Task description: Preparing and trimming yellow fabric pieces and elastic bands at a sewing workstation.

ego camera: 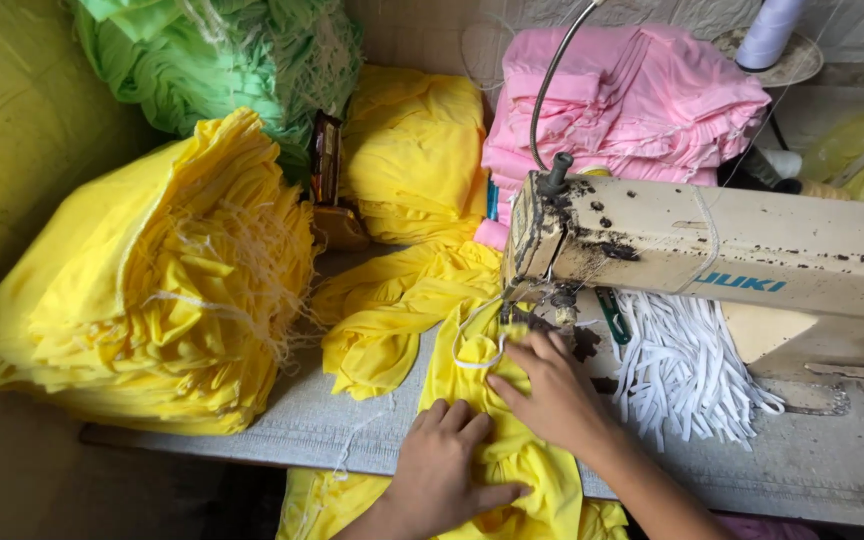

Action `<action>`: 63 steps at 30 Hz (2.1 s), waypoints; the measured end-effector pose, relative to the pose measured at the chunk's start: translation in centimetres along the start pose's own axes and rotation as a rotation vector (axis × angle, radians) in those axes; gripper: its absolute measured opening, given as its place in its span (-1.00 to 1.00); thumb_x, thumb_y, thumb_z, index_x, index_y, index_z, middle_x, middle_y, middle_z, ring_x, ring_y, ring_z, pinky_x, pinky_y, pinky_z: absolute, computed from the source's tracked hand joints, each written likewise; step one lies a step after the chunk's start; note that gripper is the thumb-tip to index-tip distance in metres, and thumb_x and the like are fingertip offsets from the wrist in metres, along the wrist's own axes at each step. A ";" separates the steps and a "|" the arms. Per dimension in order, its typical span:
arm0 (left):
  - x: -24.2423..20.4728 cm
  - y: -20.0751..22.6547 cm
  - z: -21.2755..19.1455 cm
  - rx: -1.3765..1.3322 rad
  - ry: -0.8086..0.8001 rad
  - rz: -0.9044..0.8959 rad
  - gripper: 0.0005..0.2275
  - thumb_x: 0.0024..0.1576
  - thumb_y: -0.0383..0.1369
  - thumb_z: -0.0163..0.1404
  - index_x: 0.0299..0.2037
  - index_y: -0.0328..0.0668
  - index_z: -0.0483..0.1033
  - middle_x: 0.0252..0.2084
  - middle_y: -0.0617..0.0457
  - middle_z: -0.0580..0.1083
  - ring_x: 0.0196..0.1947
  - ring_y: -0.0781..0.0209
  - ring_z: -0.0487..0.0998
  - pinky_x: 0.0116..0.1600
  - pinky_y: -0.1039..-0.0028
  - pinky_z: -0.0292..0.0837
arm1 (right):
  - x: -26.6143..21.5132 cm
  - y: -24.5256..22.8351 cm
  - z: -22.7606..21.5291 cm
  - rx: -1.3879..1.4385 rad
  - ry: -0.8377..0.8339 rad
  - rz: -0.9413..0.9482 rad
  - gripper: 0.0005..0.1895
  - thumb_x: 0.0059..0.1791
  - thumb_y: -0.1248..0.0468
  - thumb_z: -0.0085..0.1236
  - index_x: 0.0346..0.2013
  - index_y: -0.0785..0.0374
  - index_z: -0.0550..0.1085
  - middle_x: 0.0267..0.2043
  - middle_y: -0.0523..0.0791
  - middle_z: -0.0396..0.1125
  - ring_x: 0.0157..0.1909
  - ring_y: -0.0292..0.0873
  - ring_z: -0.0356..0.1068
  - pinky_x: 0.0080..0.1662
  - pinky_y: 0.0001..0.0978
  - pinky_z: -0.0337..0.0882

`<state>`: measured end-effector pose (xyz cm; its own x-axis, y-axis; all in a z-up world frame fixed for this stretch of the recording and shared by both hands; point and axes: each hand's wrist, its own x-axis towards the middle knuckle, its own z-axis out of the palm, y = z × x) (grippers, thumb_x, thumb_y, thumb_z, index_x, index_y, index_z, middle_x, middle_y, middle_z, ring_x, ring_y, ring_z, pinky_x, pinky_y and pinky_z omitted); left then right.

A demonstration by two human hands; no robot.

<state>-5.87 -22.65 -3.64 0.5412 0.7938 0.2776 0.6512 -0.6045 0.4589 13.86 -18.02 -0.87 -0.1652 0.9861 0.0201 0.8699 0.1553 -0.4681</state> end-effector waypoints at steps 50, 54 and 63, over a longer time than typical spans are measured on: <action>-1.0 -1.7 -3.0 0.022 -0.225 0.523 -0.42 0.22 0.23 -0.31 0.01 -0.17 0.34 -0.04 -0.15 0.34 -0.54 0.03 0.43 -0.64 0.23 0.39 | -15.7 3.6 7.5 0.411 0.430 -0.094 -0.92 -0.13 0.20 0.27 -0.48 0.08 0.54 -0.15 -0.13 0.54 0.04 -0.17 0.53 0.05 -0.35 0.47; -0.8 -2.7 -4.2 0.077 -0.248 0.546 -0.46 0.26 0.17 -0.33 0.02 -0.18 0.36 0.29 -0.22 0.23 -0.35 -0.16 0.54 -0.46 0.13 0.57 | -14.4 0.9 5.3 0.454 0.359 -0.278 -0.87 -0.08 0.21 0.19 -0.50 0.14 0.49 -0.04 -0.09 0.55 0.19 -0.04 0.45 0.16 -0.25 0.36; 1.1 -2.3 -8.2 -0.410 -0.394 0.680 -0.48 0.12 0.04 0.00 0.05 -0.28 0.44 0.18 -0.18 0.52 -0.18 -0.16 0.64 -0.13 0.18 0.50 | -14.3 0.7 5.8 0.465 0.240 -0.240 -0.89 -0.12 0.25 0.19 -0.48 0.10 0.42 0.40 0.08 0.26 0.53 0.08 0.08 0.43 0.07 -0.14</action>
<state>-11.14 -19.85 2.51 0.9347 0.1454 0.3244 -0.0790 -0.8049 0.5881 14.16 -32.38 -6.64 -0.1759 0.9208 0.3482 0.5165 0.3875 -0.7636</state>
